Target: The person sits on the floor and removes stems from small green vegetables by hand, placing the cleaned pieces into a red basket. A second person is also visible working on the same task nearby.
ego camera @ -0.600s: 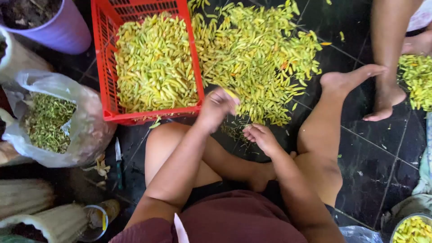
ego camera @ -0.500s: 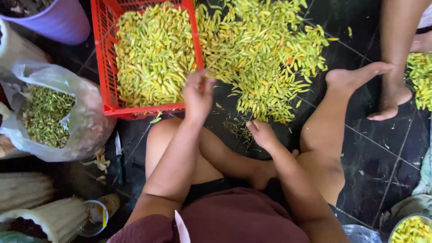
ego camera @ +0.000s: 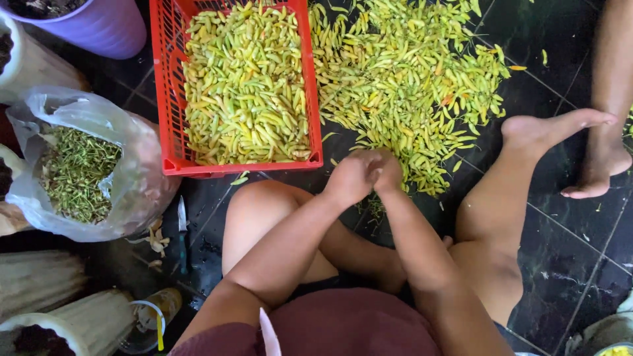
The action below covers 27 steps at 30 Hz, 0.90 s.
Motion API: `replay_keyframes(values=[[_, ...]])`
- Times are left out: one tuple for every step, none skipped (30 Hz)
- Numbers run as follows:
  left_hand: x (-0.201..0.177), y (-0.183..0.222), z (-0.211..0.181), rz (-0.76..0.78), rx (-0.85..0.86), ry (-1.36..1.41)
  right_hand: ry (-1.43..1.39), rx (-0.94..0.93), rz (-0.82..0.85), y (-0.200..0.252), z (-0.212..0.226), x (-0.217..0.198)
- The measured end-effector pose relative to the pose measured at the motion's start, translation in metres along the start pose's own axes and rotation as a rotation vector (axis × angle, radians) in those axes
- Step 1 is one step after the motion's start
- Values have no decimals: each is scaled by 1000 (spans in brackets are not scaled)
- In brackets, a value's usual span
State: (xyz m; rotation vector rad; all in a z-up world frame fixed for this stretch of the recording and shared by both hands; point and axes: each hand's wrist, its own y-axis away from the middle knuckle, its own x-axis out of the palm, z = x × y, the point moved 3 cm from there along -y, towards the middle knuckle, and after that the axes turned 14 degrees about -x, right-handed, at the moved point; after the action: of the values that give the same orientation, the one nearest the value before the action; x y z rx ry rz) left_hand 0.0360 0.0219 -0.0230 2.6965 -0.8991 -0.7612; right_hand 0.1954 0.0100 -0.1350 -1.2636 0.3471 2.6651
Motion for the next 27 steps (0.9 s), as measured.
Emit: replay_keyframes(values=[[7, -16, 16, 4, -4, 3, 2, 5, 4, 1, -4, 1], [15, -31, 34, 15, -79, -56, -107, 81, -21, 3, -11, 2], [24, -45, 52, 27, -155, -113, -214, 159, -45, 7, -18, 3], [26, -46, 57, 34, -159, -108, -209, 166, -40, 18, -3, -9], [27, -48, 61, 24, -173, -156, -374, 139, -102, 26, 13, -24], [29, -50, 64, 15, -187, -204, -537, 111, -163, 35, 30, -39], [34, -52, 66, 15, -185, -200, -533, 110, -163, 38, 29, -43], [39, -54, 68, 39, -206, -129, -554, 104, -132, 41, 29, -47], [43, -58, 69, 60, -226, -60, -577, 95, -102, 43, 30, -51], [36, -53, 59, 57, -222, -58, -575, 90, -103, 41, 26, -51], [30, -46, 49, 61, -182, -32, -670, 144, -101, 41, 21, -50], [23, -39, 39, 66, -143, -6, -764, 197, -98, 42, 16, -48], [22, -36, 36, 64, -141, -7, -765, 195, -99, 41, 16, -51], [20, -32, 33, 71, -125, 108, -965, 352, -12, 42, 14, -48], [16, -30, 29, 75, -106, 222, -1163, 506, 80, 42, 15, -45], [17, -35, 38, 70, -102, 221, -1164, 500, 82, 42, 18, -45], [20, -40, 47, 54, -106, 201, -1173, 525, 105, 44, 19, -44], [22, -45, 55, 38, -110, 182, -1182, 550, 129, 46, 20, -43], [21, -47, 58, 36, -106, 180, -1183, 544, 128, 49, 21, -37], [20, -50, 61, 8, -124, 183, -807, 329, 99, 47, 21, -36], [21, -52, 65, -14, -142, 185, -430, 121, 65, 49, 22, -36], [15, -44, 57, -12, -138, 182, -431, 122, 60, 50, 23, -34], [10, -38, 51, 42, -219, 291, -144, -97, 143, 48, 30, -33], [5, -32, 45, 97, -300, 400, 146, -311, 223, 47, 37, -31], [9, -36, 48, 97, -293, 395, 146, -312, 214, 46, 23, -20], [13, -40, 52, 110, -312, 406, 274, -392, 179, 45, 10, -10], [17, -44, 56, 124, -333, 420, 404, -470, 145, 43, -3, 1]])
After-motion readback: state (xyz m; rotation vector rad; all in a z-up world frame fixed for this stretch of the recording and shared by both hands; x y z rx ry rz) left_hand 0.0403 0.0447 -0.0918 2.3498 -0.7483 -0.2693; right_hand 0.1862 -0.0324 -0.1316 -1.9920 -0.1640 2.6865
